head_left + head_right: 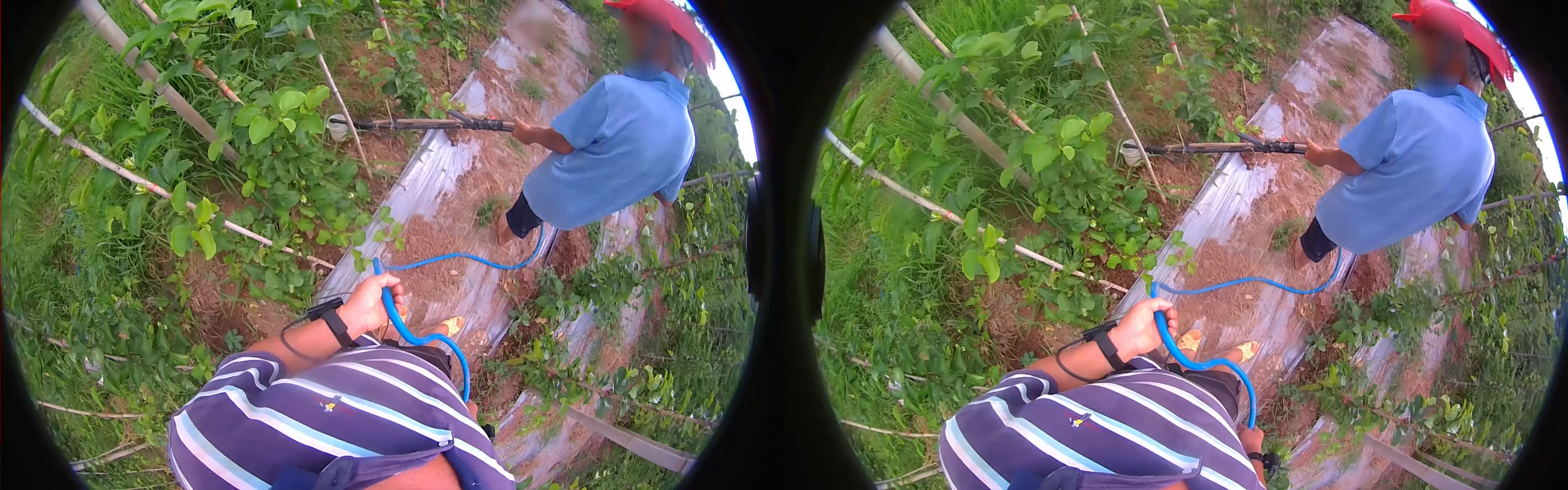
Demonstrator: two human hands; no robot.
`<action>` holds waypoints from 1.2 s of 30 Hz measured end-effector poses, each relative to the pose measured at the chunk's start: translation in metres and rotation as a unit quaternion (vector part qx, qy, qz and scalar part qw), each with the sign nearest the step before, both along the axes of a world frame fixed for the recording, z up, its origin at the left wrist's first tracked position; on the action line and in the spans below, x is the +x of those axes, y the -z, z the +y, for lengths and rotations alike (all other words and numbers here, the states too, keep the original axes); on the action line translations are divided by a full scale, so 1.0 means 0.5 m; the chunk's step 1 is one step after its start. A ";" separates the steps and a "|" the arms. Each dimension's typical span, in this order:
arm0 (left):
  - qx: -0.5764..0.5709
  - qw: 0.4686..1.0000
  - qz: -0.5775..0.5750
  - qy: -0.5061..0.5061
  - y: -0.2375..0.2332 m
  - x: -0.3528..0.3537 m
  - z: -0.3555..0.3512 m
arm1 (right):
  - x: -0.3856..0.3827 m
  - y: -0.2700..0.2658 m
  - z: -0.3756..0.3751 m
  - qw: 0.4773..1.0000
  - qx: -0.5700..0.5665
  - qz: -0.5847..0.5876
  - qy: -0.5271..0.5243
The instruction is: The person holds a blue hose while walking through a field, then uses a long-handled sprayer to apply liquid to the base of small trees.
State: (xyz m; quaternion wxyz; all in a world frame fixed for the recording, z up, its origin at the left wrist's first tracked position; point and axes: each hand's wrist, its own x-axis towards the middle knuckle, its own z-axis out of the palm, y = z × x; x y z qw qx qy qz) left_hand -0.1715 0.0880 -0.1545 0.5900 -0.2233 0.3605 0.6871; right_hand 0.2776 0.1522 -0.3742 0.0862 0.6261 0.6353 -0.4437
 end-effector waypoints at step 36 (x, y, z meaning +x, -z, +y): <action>-0.008 1.000 0.015 0.013 -0.022 -0.001 0.016 | -0.046 -0.078 0.011 0.987 -0.089 -0.001 0.133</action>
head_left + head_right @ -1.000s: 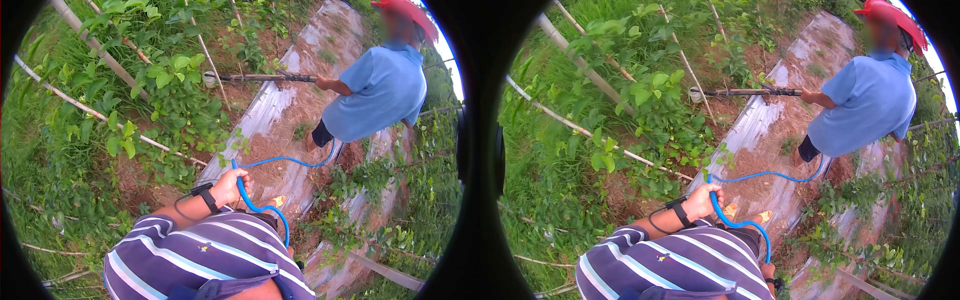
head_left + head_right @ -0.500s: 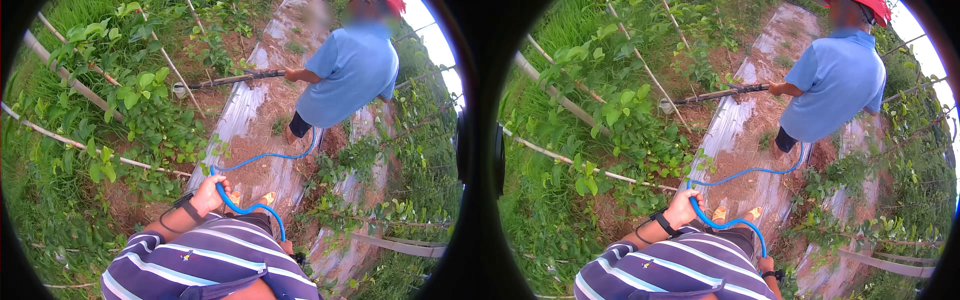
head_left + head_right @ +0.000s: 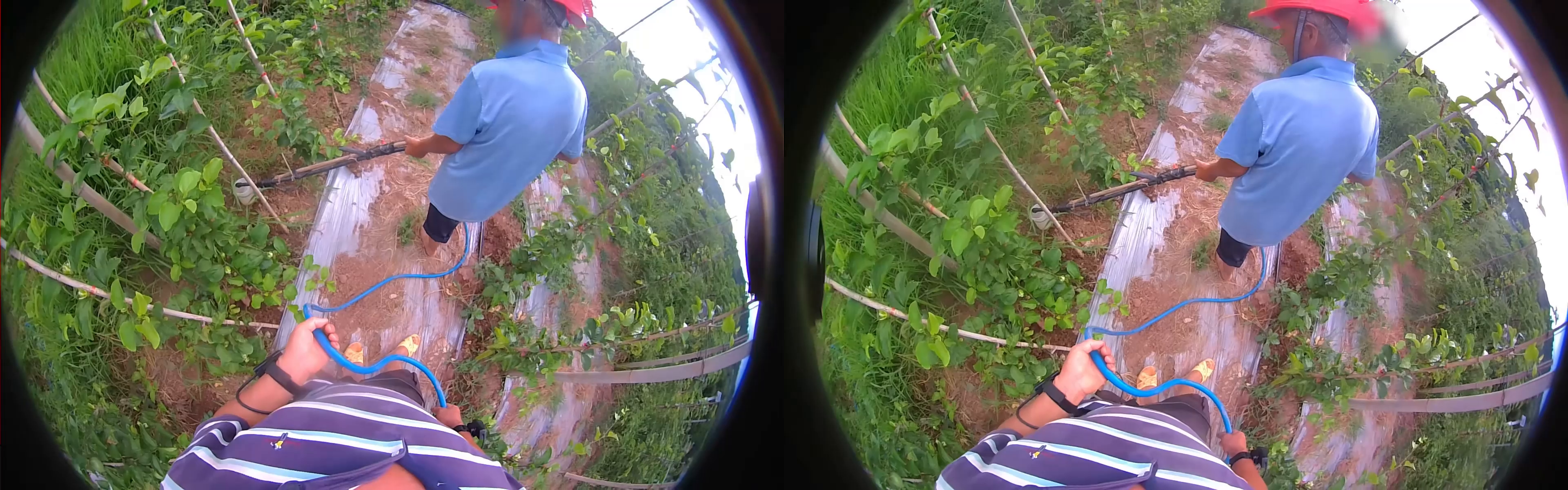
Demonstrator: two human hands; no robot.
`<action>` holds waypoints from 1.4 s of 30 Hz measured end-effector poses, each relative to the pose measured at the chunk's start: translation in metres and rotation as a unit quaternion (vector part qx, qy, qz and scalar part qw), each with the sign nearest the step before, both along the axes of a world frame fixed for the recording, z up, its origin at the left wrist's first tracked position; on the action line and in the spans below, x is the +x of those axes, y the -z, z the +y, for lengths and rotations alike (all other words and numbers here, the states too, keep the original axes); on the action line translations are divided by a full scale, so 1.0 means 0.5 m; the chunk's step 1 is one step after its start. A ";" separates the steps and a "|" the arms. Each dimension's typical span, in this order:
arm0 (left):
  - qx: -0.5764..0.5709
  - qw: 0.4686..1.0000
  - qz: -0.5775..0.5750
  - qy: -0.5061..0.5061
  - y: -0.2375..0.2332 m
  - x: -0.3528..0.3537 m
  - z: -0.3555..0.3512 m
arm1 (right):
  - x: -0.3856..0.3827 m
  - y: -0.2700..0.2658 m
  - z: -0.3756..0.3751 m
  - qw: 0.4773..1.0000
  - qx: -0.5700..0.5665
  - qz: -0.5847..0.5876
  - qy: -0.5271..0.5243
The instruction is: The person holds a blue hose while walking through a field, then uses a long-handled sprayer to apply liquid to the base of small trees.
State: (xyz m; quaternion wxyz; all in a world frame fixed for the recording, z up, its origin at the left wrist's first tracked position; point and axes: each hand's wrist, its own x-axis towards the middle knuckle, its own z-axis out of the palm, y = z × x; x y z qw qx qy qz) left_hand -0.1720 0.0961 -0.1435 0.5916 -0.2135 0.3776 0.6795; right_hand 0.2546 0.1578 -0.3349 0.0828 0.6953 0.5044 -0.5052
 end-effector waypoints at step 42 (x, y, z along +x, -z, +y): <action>0.001 1.000 -0.016 -0.007 0.011 -0.021 -0.010 | 0.011 0.018 0.018 0.997 -0.029 0.022 0.071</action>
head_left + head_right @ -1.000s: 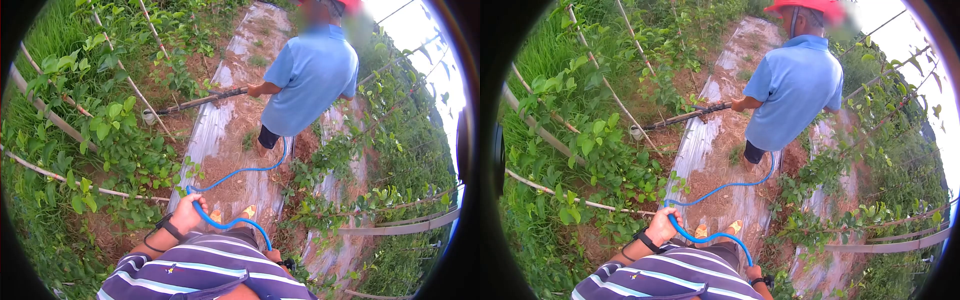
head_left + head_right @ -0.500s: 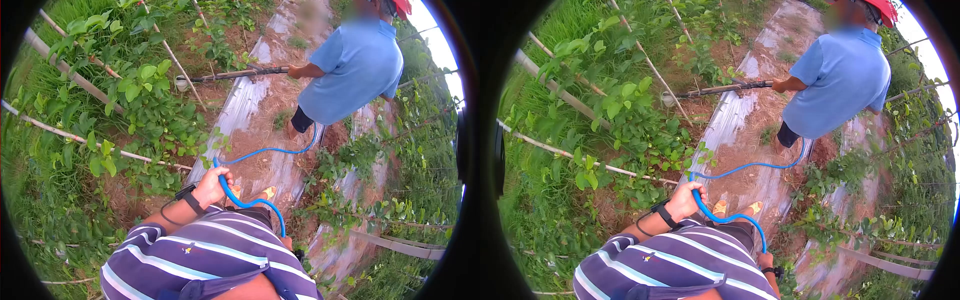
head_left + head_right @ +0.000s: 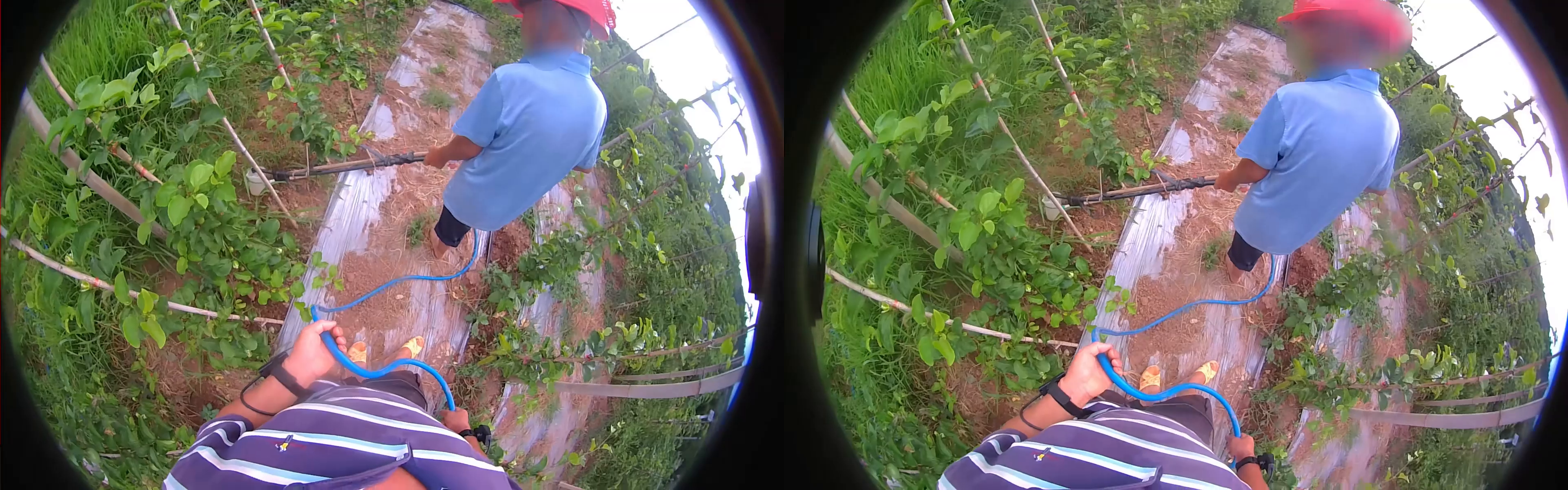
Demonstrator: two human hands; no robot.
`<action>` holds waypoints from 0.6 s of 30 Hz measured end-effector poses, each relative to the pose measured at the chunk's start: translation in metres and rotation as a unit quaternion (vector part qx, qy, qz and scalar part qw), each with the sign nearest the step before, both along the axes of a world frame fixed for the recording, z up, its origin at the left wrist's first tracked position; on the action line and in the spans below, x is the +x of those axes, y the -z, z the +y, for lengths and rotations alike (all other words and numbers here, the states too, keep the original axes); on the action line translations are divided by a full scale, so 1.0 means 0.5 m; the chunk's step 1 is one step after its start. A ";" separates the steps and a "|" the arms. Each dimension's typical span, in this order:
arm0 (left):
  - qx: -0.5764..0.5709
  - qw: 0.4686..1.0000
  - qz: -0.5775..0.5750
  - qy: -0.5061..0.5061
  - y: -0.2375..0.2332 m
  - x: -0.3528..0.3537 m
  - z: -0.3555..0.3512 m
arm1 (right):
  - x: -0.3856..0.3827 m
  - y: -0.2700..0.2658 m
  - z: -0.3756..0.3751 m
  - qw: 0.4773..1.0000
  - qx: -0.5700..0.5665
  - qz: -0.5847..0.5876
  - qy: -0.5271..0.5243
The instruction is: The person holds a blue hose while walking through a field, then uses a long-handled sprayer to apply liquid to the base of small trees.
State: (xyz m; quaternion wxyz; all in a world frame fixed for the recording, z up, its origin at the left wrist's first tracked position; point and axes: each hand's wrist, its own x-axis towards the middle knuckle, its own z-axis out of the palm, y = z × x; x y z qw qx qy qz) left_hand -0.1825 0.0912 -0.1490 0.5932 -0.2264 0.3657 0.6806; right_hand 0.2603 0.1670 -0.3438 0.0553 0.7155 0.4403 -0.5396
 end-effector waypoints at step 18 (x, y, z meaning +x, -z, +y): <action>0.037 0.999 0.005 0.011 -0.050 -0.015 0.033 | -0.011 -0.116 0.014 0.997 0.055 -0.049 -0.038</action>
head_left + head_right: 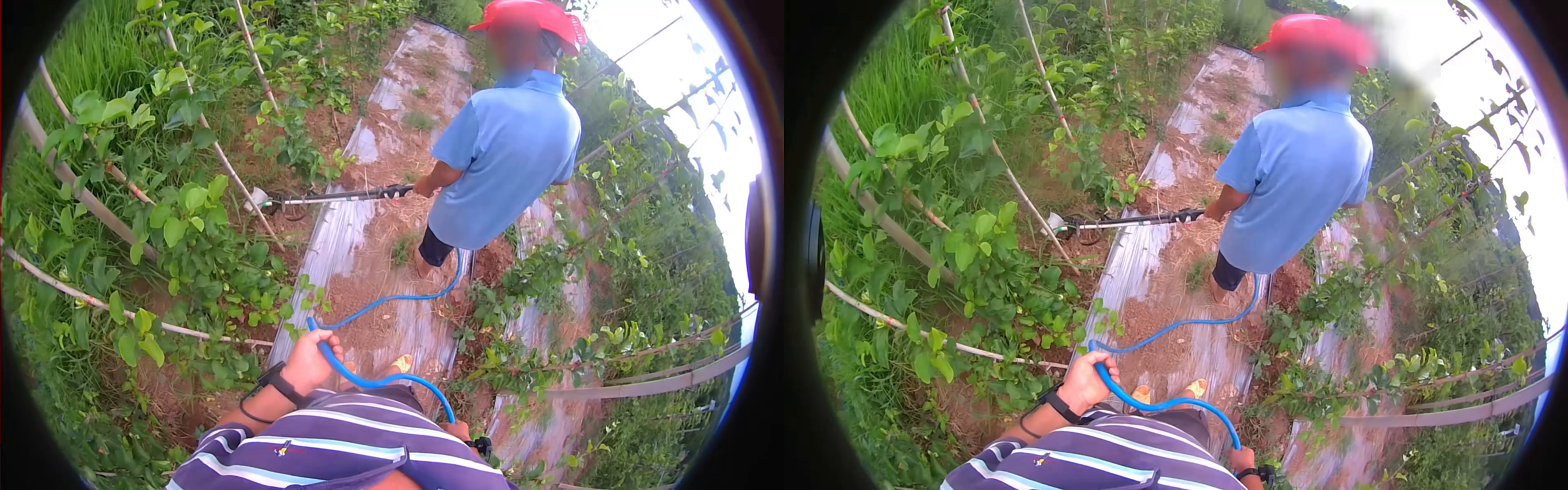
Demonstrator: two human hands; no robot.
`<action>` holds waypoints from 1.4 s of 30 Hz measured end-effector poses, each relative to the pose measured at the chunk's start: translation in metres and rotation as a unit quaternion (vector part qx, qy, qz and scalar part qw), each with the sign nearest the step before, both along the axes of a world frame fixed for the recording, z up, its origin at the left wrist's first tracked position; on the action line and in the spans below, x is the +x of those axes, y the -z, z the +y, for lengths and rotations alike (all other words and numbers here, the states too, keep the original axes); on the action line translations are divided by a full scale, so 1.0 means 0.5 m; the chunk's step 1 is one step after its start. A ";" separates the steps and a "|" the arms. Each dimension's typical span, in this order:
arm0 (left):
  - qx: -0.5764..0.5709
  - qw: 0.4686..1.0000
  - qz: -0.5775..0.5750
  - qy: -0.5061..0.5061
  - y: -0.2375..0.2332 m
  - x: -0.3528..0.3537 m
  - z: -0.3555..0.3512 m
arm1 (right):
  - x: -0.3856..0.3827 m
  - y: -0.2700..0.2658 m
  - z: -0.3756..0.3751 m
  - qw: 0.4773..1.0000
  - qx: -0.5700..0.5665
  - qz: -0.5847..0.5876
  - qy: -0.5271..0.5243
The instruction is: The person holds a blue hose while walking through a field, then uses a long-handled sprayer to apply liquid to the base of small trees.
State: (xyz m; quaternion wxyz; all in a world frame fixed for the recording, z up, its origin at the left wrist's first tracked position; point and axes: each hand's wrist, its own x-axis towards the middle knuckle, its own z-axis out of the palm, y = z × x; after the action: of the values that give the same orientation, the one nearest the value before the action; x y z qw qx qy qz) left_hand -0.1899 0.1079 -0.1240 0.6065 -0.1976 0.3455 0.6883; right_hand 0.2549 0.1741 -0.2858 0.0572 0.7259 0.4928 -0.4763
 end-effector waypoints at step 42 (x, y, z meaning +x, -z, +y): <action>0.135 0.987 0.011 -0.084 -0.205 -0.015 0.287 | -0.192 -0.376 0.897 0.905 0.314 0.272 0.093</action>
State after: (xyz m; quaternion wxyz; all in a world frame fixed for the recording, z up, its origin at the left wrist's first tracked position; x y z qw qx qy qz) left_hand -0.1973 0.2512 -0.0217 0.5638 -0.1350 0.2379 0.7793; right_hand 0.1588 0.6226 -0.0976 -0.3548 0.5913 0.5433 -0.4789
